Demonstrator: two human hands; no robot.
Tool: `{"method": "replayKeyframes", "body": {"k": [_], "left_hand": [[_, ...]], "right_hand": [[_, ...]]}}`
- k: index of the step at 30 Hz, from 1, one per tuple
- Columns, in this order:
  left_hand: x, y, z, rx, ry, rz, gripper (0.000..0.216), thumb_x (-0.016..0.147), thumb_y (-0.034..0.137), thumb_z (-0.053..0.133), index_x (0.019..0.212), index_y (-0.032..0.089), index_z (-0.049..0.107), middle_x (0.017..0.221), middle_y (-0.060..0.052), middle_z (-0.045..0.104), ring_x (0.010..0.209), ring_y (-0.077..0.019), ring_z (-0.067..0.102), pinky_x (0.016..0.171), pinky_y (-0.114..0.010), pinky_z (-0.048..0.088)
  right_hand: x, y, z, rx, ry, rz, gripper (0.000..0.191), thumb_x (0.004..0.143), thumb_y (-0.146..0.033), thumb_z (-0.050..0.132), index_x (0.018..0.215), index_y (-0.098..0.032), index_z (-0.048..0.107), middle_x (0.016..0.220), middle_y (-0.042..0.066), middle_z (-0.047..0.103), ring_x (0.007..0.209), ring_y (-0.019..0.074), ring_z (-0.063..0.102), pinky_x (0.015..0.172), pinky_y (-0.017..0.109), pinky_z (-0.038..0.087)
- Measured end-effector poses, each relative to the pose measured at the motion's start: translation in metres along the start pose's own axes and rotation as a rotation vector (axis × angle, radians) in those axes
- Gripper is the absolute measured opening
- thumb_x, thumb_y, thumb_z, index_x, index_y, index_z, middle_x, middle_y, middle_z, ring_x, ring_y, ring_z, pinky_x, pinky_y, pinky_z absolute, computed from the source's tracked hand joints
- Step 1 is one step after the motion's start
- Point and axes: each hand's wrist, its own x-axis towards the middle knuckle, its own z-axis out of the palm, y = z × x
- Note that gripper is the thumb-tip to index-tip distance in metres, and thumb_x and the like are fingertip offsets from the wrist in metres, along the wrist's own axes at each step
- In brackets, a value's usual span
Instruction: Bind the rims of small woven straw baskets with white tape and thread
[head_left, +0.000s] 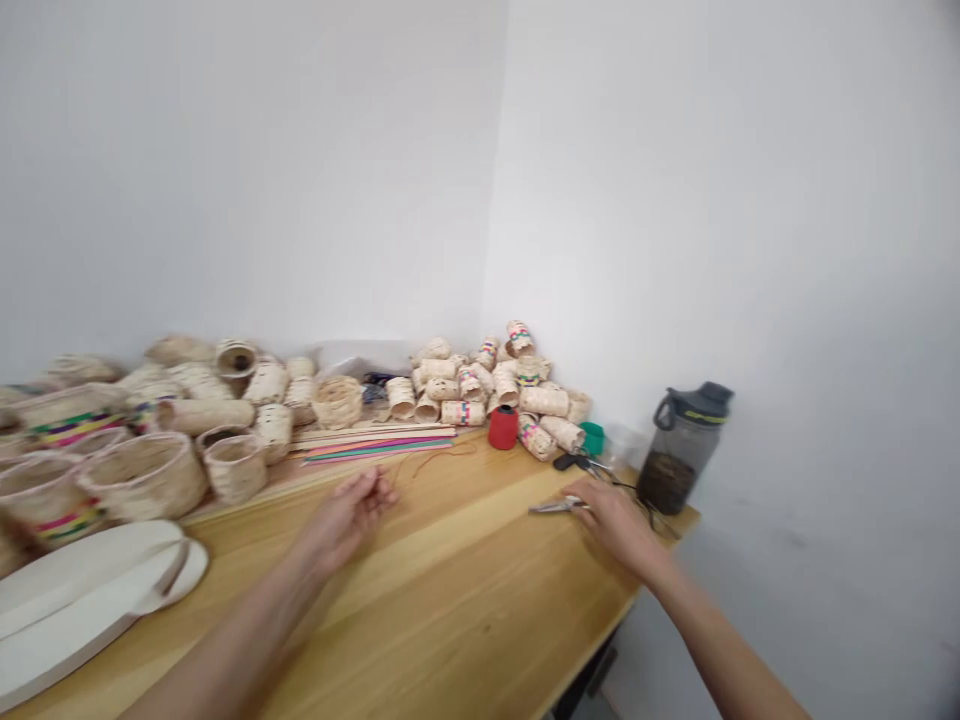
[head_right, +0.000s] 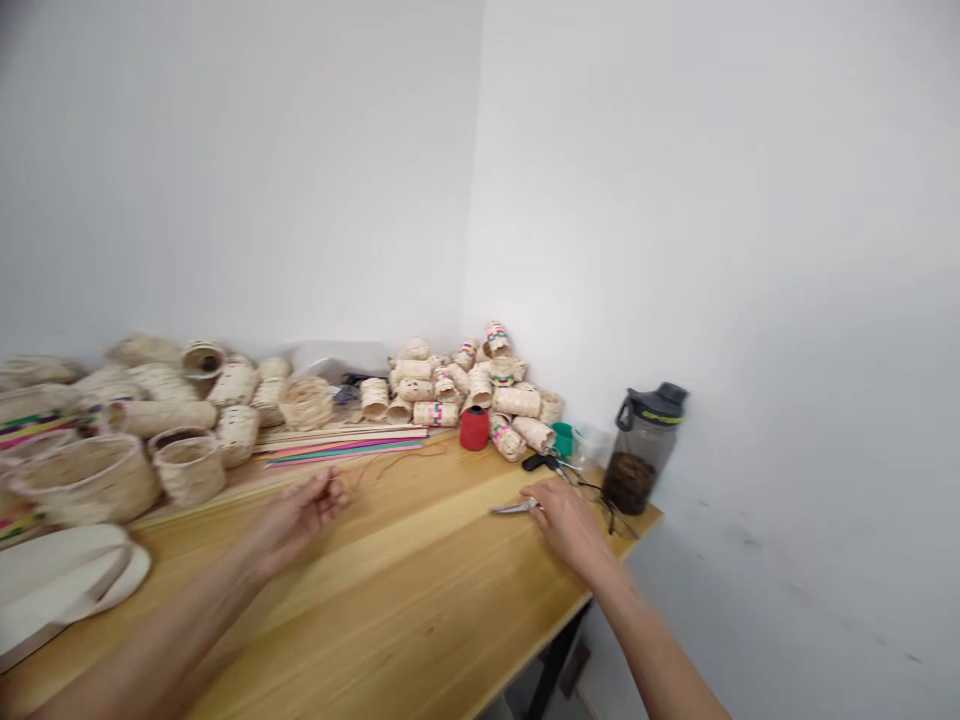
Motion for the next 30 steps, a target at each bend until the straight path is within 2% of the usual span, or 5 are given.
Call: {"method": "replayKeyframes", "body": {"k": [7,12,19,24,30], "left_hand": [[-0.024,0.014,0.01,-0.189,0.028,-0.03,0.021,0.092,0.01,0.046,0.081,0.012,0.063,0.078,-0.006,0.07,0.077,-0.0144,0.07,0.082,-0.029,0.055],[-0.05,0.024,0.001,-0.287,0.045,0.012,0.02,0.093,0.013,0.047,0.083,0.012,0.063,0.079,-0.007,0.07,0.078,-0.0156,0.07,0.084,-0.03,0.054],[-0.057,0.022,-0.006,-0.326,0.003,0.02,0.016,0.092,0.016,0.052,0.081,0.012,0.063,0.079,-0.006,0.07,0.08,-0.0159,0.07,0.085,-0.03,0.053],[-0.056,0.014,-0.019,-0.249,0.029,0.053,0.009,0.087,0.021,0.061,0.083,0.014,0.064,0.081,-0.006,0.07,0.082,-0.0152,0.069,0.088,-0.03,0.051],[-0.067,0.003,-0.054,0.024,0.216,0.094,0.016,0.074,0.023,0.073,0.077,0.008,0.067,0.072,-0.007,0.065,0.059,-0.0131,0.062,0.057,-0.024,0.05]], "right_hand": [[0.039,-0.121,0.036,0.413,-0.078,-0.313,0.027,0.084,-0.018,0.057,0.109,-0.023,0.065,0.106,0.006,0.066,0.101,0.0204,0.059,0.089,0.033,0.045],[0.056,-0.169,0.056,0.561,-0.197,-0.367,0.026,0.08,-0.018,0.063,0.107,-0.021,0.065,0.1,0.005,0.067,0.091,0.0187,0.062,0.079,0.029,0.047],[0.064,-0.197,0.087,0.571,-0.204,-0.377,0.005,0.08,-0.017,0.061,0.081,-0.019,0.066,0.081,0.002,0.068,0.075,0.0169,0.062,0.068,0.025,0.045],[0.066,-0.195,0.089,0.533,-0.214,-0.415,0.015,0.084,-0.018,0.054,0.071,-0.02,0.06,0.072,0.001,0.064,0.068,0.0174,0.058,0.062,0.026,0.039],[0.08,-0.176,0.068,0.196,-0.217,-0.609,0.015,0.086,-0.019,0.05,0.073,-0.021,0.057,0.076,0.002,0.062,0.07,0.0187,0.056,0.062,0.027,0.037]]}}
